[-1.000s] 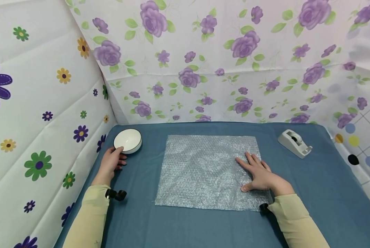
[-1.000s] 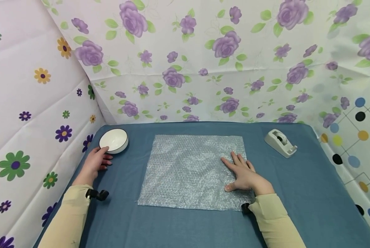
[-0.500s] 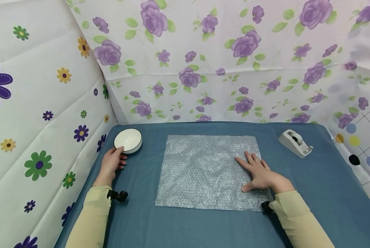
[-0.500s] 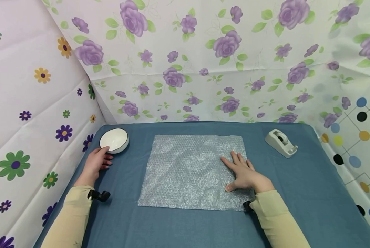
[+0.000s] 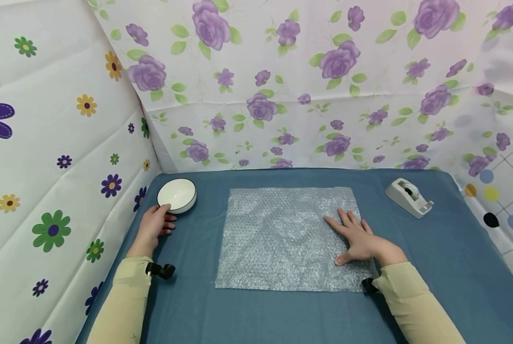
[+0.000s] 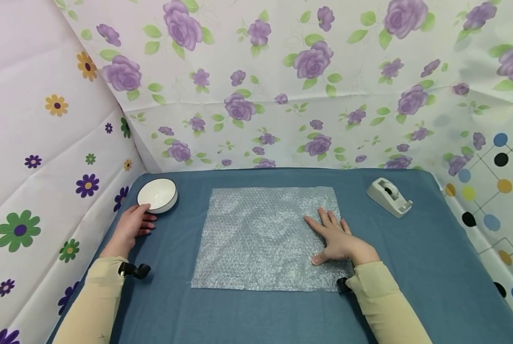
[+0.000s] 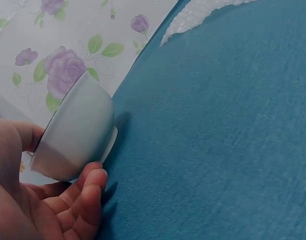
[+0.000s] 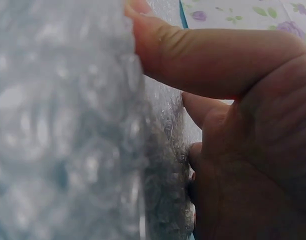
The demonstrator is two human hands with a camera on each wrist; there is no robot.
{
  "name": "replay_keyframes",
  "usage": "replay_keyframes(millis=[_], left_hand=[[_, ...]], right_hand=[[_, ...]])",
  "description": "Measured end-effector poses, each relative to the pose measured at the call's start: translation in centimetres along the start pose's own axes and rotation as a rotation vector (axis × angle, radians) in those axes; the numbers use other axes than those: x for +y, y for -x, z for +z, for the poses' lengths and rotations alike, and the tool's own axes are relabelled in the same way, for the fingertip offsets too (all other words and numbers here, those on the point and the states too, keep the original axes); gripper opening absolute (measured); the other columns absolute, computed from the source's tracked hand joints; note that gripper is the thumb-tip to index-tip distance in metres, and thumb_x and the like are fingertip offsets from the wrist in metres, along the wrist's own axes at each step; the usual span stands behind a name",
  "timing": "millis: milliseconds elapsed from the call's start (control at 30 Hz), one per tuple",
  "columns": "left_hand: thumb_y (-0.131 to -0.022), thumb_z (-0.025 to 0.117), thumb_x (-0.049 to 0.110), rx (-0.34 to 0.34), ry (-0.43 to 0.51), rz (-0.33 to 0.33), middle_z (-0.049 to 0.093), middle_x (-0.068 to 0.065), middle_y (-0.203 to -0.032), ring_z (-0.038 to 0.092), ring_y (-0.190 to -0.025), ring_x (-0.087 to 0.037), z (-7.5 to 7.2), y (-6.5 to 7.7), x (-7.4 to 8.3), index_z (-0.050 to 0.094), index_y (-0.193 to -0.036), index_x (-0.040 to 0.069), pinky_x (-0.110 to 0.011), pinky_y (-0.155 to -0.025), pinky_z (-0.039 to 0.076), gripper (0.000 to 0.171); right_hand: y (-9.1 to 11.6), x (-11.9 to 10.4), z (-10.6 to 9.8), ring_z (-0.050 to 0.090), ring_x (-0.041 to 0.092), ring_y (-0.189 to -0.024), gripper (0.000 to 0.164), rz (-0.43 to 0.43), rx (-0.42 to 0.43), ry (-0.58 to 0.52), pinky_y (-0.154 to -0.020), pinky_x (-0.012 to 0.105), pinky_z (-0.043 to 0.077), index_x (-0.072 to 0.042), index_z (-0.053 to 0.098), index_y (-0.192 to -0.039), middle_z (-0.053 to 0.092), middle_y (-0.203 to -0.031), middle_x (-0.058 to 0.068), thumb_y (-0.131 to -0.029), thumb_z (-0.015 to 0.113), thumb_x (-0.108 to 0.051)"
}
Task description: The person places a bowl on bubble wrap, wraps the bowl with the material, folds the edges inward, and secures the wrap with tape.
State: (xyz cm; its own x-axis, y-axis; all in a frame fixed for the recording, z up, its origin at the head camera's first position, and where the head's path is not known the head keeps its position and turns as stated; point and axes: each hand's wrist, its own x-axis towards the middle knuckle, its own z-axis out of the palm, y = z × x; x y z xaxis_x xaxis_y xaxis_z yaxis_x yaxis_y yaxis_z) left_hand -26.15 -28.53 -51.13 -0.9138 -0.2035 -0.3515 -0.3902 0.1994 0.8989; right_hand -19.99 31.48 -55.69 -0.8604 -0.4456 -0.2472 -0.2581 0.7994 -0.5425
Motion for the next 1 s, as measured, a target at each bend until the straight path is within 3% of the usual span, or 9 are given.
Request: replay_keyframes(millis=[133,367,467,767,1000], left_hand=[[-0.113,0.046,0.037,-0.062,0.0,0.0,0.075,-0.002,-0.095,0.069,-0.068,-0.013,-0.25,-0.07,0.33,0.045,-0.148,0.002,-0.028,-0.061,0.059,0.049],[-0.116,0.039,0.03,-0.141,0.06,-0.002,0.079,-0.004,-0.102,0.075,-0.072,-0.016,-0.31,-0.23,0.5,0.035,-0.155,-0.002,-0.03,-0.065,0.062,0.051],[-0.115,0.038,0.028,-0.146,0.074,-0.006,0.079,-0.004,-0.103,0.075,-0.074,-0.016,-0.27,-0.26,0.53,0.032,-0.157,-0.002,-0.03,-0.066,0.062,0.052],[-0.115,0.039,0.028,-0.148,0.11,-0.01,0.079,-0.003,-0.1,0.075,-0.074,-0.015,-0.33,-0.48,0.28,0.038,-0.15,0.002,-0.029,-0.066,0.062,0.044],[-0.114,0.039,0.026,-0.137,0.135,-0.013,0.079,-0.004,-0.098,0.074,-0.072,-0.014,-0.3,-0.3,0.37,0.042,-0.142,0.004,-0.027,-0.065,0.061,0.036]], right_hand=[[0.06,0.18,0.07,-0.015,0.052,-0.159,0.136,0.002,0.005,0.002,-0.12,0.075,-0.012,-0.034,0.015,-0.174,-0.013,-0.177,0.023,-0.066,0.083,-0.079],[0.15,-0.41,-0.13,-0.015,0.053,-0.159,0.13,-0.004,0.01,-0.005,-0.12,0.075,-0.012,-0.033,0.017,-0.174,-0.012,-0.177,0.022,-0.071,0.089,-0.068],[0.23,-0.65,-0.24,-0.015,0.053,-0.158,0.13,-0.006,0.01,-0.018,-0.119,0.076,-0.012,-0.031,0.019,-0.174,-0.012,-0.177,0.023,-0.071,0.09,-0.065],[-0.2,0.33,0.33,-0.012,0.053,-0.159,0.136,0.01,0.023,0.012,-0.119,0.077,-0.01,-0.035,0.018,-0.174,-0.011,-0.177,0.022,-0.063,0.085,-0.078],[-0.06,0.04,0.12,-0.014,0.052,-0.159,0.131,0.0,0.02,0.004,-0.119,0.077,-0.012,-0.033,0.018,-0.174,-0.012,-0.177,0.021,-0.07,0.09,-0.067]])
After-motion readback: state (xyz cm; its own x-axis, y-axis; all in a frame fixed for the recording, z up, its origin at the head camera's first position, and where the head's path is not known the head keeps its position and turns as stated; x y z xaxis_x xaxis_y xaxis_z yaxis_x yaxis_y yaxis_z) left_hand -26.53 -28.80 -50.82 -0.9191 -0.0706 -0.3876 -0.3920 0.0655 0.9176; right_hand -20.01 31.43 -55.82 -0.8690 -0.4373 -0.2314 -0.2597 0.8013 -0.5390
